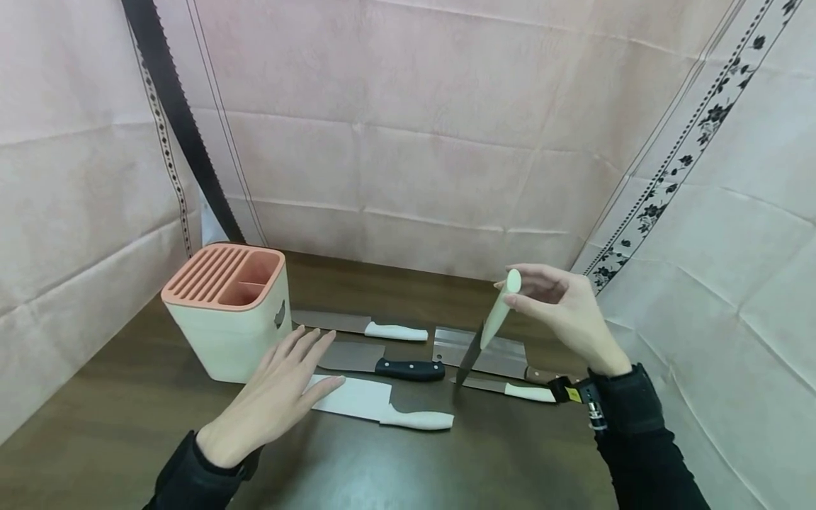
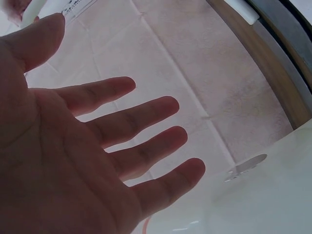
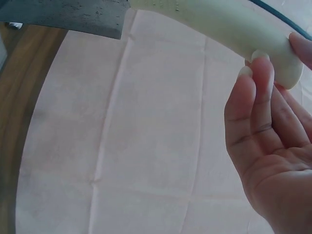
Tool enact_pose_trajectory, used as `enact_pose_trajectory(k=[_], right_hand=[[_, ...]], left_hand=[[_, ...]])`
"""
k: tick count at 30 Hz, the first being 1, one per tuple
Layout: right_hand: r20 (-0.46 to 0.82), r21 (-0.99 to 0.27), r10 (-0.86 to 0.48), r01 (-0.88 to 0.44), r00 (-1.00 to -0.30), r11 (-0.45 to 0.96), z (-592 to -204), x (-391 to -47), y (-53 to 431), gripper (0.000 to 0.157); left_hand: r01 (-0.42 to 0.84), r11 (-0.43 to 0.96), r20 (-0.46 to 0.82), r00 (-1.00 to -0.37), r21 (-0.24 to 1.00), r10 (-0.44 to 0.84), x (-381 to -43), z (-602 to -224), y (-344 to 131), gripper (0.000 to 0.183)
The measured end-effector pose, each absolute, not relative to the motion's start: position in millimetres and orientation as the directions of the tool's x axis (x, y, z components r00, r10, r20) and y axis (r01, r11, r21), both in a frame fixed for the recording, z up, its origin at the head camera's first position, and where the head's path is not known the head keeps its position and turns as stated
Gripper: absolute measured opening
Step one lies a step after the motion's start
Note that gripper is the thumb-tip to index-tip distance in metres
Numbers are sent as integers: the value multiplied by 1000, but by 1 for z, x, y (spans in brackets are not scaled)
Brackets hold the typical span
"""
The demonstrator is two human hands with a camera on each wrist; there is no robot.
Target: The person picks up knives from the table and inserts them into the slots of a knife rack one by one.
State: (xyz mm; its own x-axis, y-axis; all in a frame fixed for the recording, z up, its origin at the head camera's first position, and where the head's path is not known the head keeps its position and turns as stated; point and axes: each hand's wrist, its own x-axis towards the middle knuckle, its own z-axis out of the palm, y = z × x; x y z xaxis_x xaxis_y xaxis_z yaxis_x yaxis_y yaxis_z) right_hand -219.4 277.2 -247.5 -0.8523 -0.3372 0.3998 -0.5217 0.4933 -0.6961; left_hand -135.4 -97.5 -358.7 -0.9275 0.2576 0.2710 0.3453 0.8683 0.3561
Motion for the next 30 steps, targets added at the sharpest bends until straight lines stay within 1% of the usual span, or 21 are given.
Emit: enact_pose_trajectory(k=[6, 17, 24, 30], right_hand=[[386, -706, -346, -516, -855, 486, -242, -224, 262, 42], [379, -727, -369, -520, -849, 449, -240, -231, 238, 40], [375, -744, -432, -545, -820, 388, -237, -236, 225, 40], [383, -762, -472, -561, -794, 325, -235, -241, 213, 38]], left_hand=[[341, 870, 256, -931, 356, 260, -136, -354, -96, 71], [361, 866, 284, -920, 345, 270, -138, -352, -95, 69], [377, 862, 313, -909, 338, 275, -139, -353, -94, 66], [380, 862, 313, -908, 335, 279, -142, -350, -94, 67]])
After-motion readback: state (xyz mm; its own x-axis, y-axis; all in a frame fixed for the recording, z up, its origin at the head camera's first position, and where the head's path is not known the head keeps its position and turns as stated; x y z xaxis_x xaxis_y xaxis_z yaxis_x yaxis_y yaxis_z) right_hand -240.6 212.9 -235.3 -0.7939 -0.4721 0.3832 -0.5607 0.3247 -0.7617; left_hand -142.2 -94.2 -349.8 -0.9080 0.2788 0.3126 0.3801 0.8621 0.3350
